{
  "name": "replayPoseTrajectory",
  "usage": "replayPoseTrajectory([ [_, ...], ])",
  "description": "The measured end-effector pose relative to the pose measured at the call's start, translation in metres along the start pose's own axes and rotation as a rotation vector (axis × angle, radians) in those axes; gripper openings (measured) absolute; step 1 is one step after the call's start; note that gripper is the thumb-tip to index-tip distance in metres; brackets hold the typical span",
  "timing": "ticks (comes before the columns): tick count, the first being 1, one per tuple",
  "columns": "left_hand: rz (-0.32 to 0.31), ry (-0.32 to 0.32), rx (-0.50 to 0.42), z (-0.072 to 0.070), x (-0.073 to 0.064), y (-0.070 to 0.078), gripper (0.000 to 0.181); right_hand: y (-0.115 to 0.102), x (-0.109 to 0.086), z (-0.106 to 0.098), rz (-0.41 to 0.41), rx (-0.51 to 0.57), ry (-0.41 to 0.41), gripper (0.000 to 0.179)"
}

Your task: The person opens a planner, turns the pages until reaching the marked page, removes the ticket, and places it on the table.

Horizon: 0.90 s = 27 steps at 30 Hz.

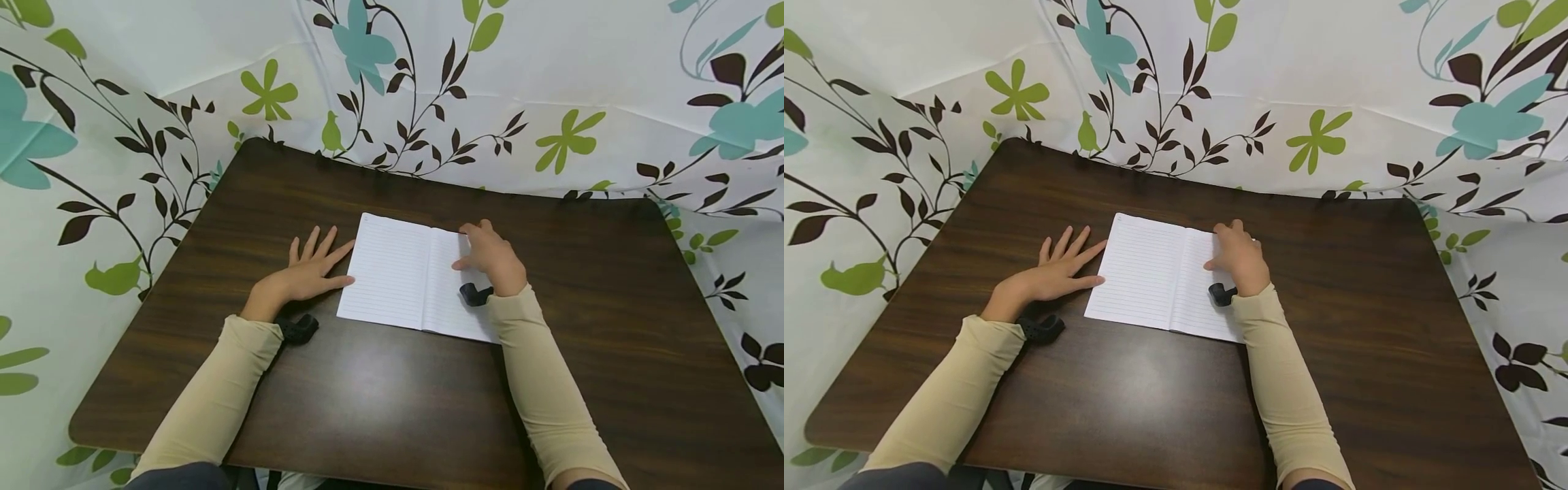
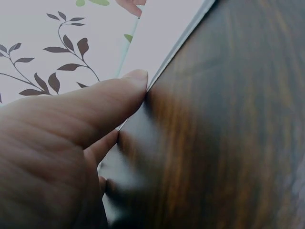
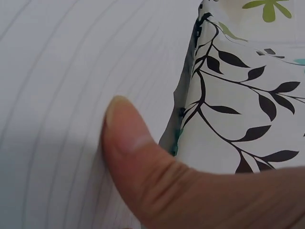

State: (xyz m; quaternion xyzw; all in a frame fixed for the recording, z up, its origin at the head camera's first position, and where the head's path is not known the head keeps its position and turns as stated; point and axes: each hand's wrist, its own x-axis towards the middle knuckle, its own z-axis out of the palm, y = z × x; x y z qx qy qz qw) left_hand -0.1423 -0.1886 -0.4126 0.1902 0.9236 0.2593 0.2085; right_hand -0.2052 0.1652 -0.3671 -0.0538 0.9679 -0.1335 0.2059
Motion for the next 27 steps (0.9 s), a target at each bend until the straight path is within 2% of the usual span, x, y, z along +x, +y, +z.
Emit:
replayPoseTrajectory([
  [7, -0.008, -0.001, 0.011, 0.0032, 0.0026, -0.0038, 0.083, -0.0036, -0.0026, 0.0007, 0.024, -0.075, 0.023, 0.085],
  [15, 0.014, 0.006, -0.019, 0.0012, -0.0007, -0.0015, 0.087, -0.0073, -0.008, 0.0024, 0.035, -0.064, 0.077, 0.078],
  [22, -0.001, -0.006, 0.0, -0.0004, -0.001, 0.0022, 0.082, -0.0051, -0.0091, 0.0034, 0.026, -0.012, 0.161, 0.065],
  [27, -0.007, -0.01, 0.018, -0.0011, -0.0001, 0.0024, 0.081, 0.0015, -0.0076, 0.001, 0.035, 0.001, 0.187, 0.049],
])
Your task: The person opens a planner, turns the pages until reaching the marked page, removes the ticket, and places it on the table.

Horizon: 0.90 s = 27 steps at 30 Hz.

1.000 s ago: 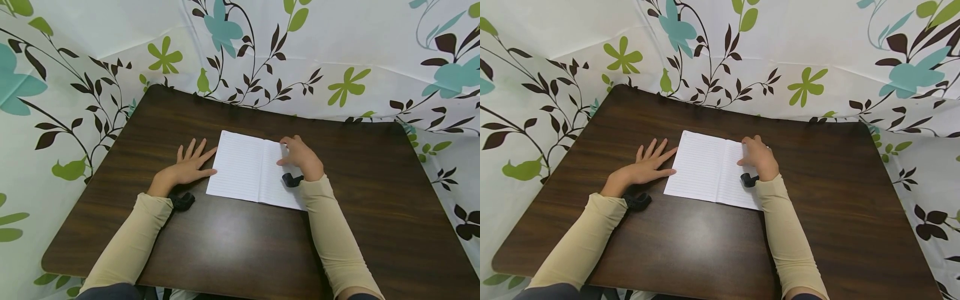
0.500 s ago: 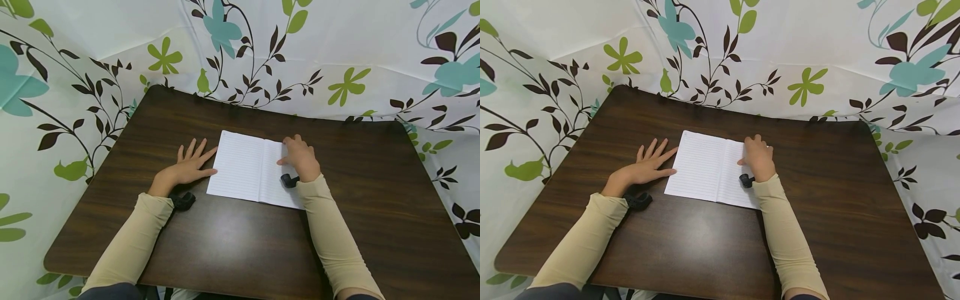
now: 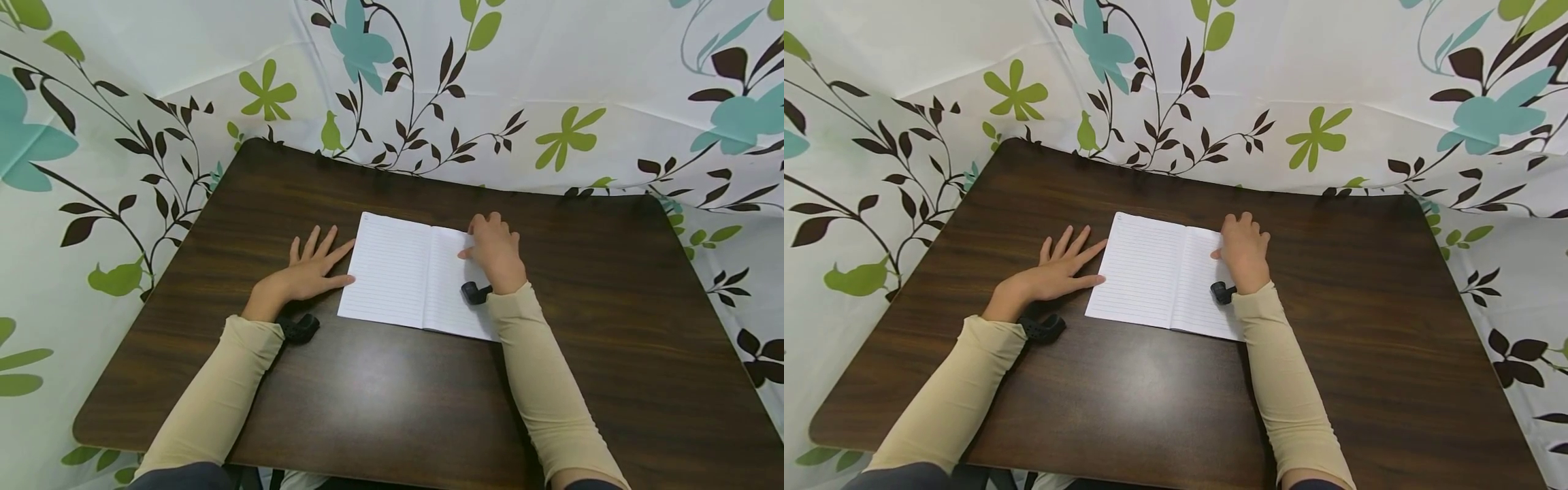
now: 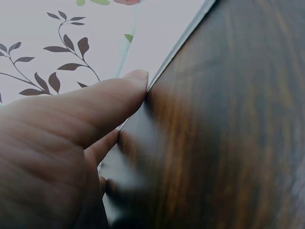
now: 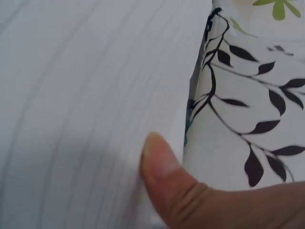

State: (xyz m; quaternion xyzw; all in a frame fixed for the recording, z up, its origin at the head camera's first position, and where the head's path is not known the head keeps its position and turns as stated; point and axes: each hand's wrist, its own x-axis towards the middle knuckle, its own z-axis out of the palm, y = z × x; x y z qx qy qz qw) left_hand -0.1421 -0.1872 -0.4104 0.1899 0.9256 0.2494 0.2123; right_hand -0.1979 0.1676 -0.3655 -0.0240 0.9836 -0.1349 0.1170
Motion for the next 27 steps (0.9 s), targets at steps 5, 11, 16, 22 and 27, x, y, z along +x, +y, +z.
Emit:
replayPoseTrajectory([
  [5, -0.002, 0.007, -0.011, 0.0, 0.001, -0.002, 0.082, 0.01, 0.005, -0.006, 0.04, 0.001, -0.015, 0.038],
  [11, -0.008, -0.004, 0.006, 0.0, 0.002, -0.002, 0.081, 0.023, 0.006, -0.013, 0.078, 0.051, -0.017, 0.022],
  [16, -0.009, -0.006, 0.017, 0.0, 0.002, -0.002, 0.08, 0.031, 0.005, -0.015, 0.061, 0.098, 0.035, 0.018],
  [22, -0.008, -0.006, 0.011, 0.0, 0.001, -0.001, 0.081, 0.036, 0.006, -0.015, 0.049, 0.124, 0.063, 0.018],
  [27, -0.001, 0.004, -0.01, 0.001, 0.002, -0.003, 0.082, 0.038, 0.007, -0.016, 0.049, 0.134, 0.094, 0.013],
])
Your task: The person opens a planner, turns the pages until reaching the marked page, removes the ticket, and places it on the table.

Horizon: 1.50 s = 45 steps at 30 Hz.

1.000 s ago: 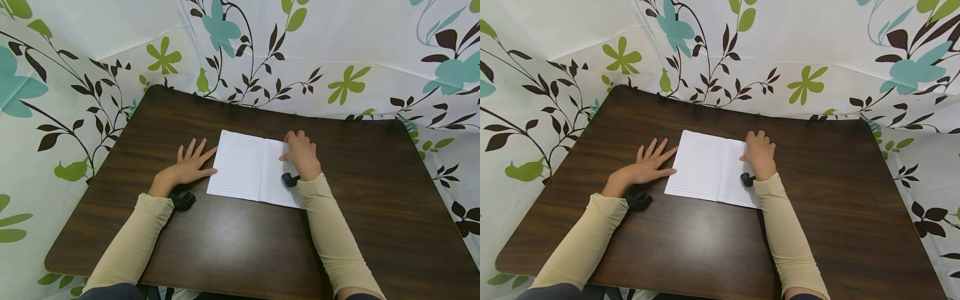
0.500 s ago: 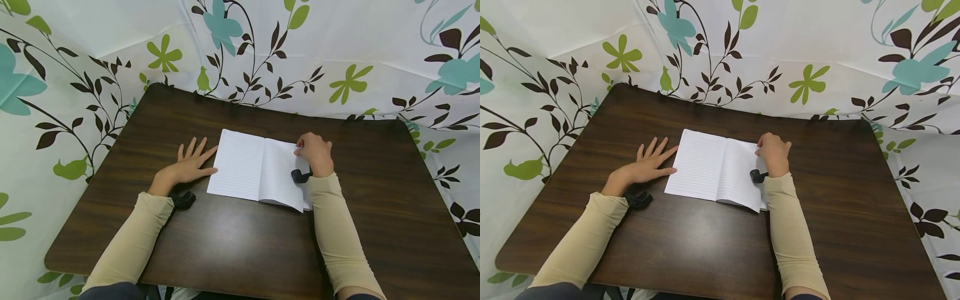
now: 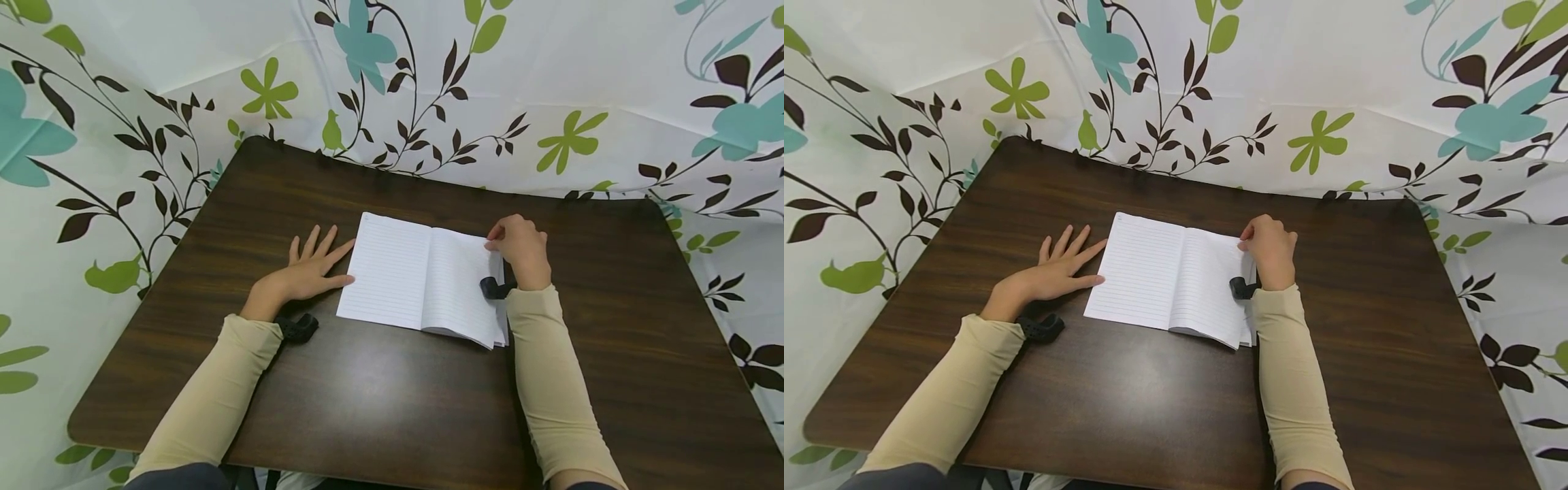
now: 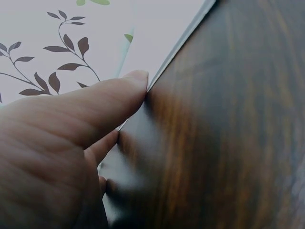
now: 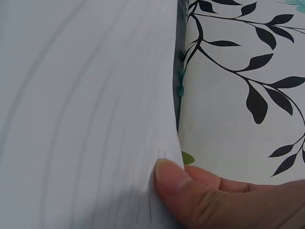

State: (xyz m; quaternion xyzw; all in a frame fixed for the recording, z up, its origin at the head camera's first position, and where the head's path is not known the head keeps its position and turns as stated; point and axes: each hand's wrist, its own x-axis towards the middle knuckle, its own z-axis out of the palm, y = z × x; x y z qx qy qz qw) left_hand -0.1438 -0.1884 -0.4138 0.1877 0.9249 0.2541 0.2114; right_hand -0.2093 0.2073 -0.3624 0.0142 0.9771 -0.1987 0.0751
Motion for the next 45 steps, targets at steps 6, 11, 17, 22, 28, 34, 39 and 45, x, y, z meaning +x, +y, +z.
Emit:
replayPoseTrajectory([
  [6, -0.001, 0.01, 0.01, 0.002, 0.001, -0.006, 0.085, 0.0, 0.001, -0.001, 0.013, 0.0, 0.02, 0.013],
  [11, -0.001, 0.007, -0.003, 0.0, -0.001, -0.004, 0.083, -0.002, -0.001, -0.005, 0.015, 0.004, 0.032, 0.017],
  [17, -0.009, -0.002, -0.003, -0.003, -0.004, 0.001, 0.081, -0.002, -0.001, -0.014, 0.0, 0.048, -0.007, 0.028],
  [22, -0.011, -0.002, 0.01, -0.003, -0.004, 0.001, 0.081, 0.003, 0.0, -0.02, -0.015, 0.087, -0.097, 0.041],
  [28, -0.014, -0.004, 0.012, -0.003, -0.004, 0.001, 0.081, 0.008, 0.001, -0.026, -0.017, 0.127, -0.215, 0.048],
  [34, -0.014, -0.008, 0.011, -0.002, -0.004, 0.001, 0.081, 0.011, 0.001, -0.028, -0.047, 0.195, -0.295, 0.05],
  [39, -0.014, -0.01, 0.012, -0.002, -0.004, 0.002, 0.081, 0.013, -0.002, -0.03, -0.06, 0.295, -0.274, 0.044],
  [45, -0.007, -0.009, 0.005, -0.001, -0.002, 0.001, 0.081, 0.015, -0.003, -0.031, -0.085, 0.371, -0.266, 0.041],
])
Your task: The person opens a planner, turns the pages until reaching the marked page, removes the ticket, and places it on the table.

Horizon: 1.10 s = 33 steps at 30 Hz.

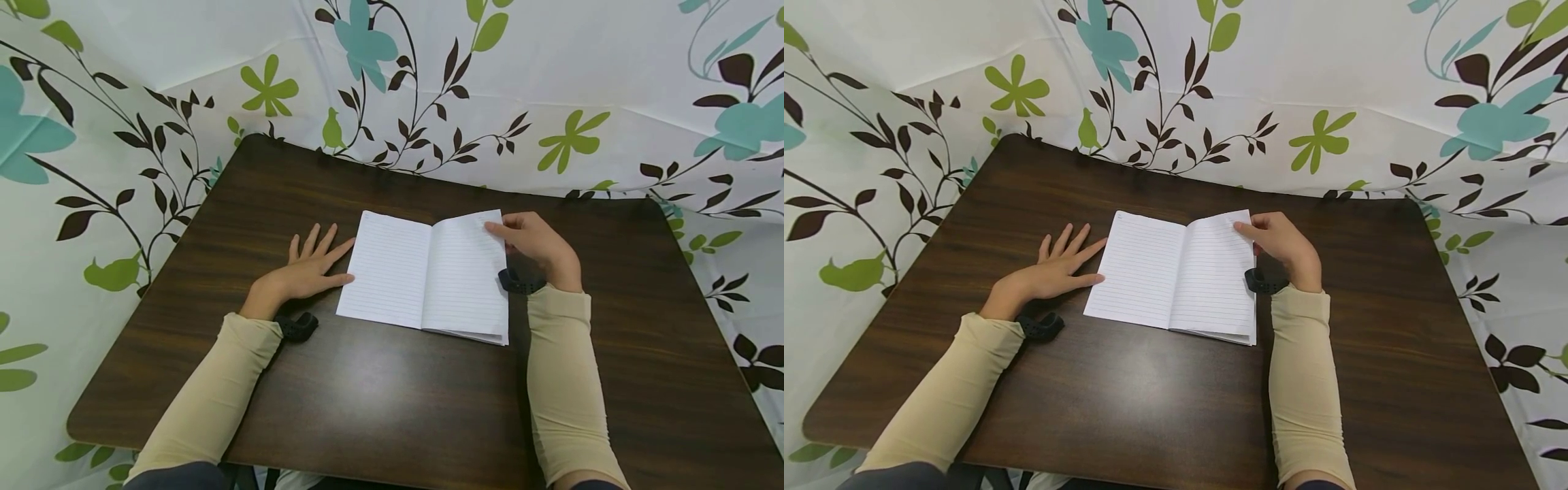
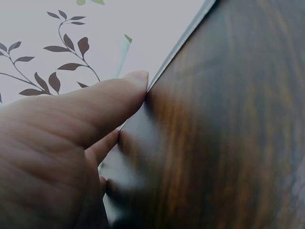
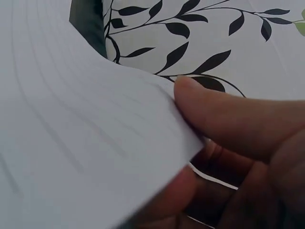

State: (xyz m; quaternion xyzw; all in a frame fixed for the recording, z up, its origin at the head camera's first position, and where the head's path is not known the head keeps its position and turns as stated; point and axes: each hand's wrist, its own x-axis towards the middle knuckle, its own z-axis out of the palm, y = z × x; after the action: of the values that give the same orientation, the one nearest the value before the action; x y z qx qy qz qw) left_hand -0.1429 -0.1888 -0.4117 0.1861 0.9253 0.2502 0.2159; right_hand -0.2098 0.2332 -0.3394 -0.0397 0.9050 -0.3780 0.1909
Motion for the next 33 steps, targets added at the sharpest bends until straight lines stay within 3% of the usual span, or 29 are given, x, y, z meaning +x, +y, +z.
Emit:
replayPoseTrajectory([
  [14, -0.001, 0.009, 0.0, 0.003, 0.002, -0.002, 0.081, -0.006, 0.002, 0.005, -0.04, 0.072, -0.005, 0.038],
  [21, -0.01, 0.011, 0.013, 0.007, 0.005, -0.006, 0.083, 0.0, -0.003, -0.001, -0.018, 0.01, -0.159, 0.044],
  [27, -0.008, 0.011, 0.01, 0.007, 0.005, -0.007, 0.083, 0.006, -0.008, -0.007, -0.052, -0.067, -0.303, 0.042],
  [33, -0.009, 0.008, 0.01, 0.005, 0.004, -0.004, 0.081, 0.009, -0.013, -0.015, -0.113, -0.081, -0.372, 0.041],
])
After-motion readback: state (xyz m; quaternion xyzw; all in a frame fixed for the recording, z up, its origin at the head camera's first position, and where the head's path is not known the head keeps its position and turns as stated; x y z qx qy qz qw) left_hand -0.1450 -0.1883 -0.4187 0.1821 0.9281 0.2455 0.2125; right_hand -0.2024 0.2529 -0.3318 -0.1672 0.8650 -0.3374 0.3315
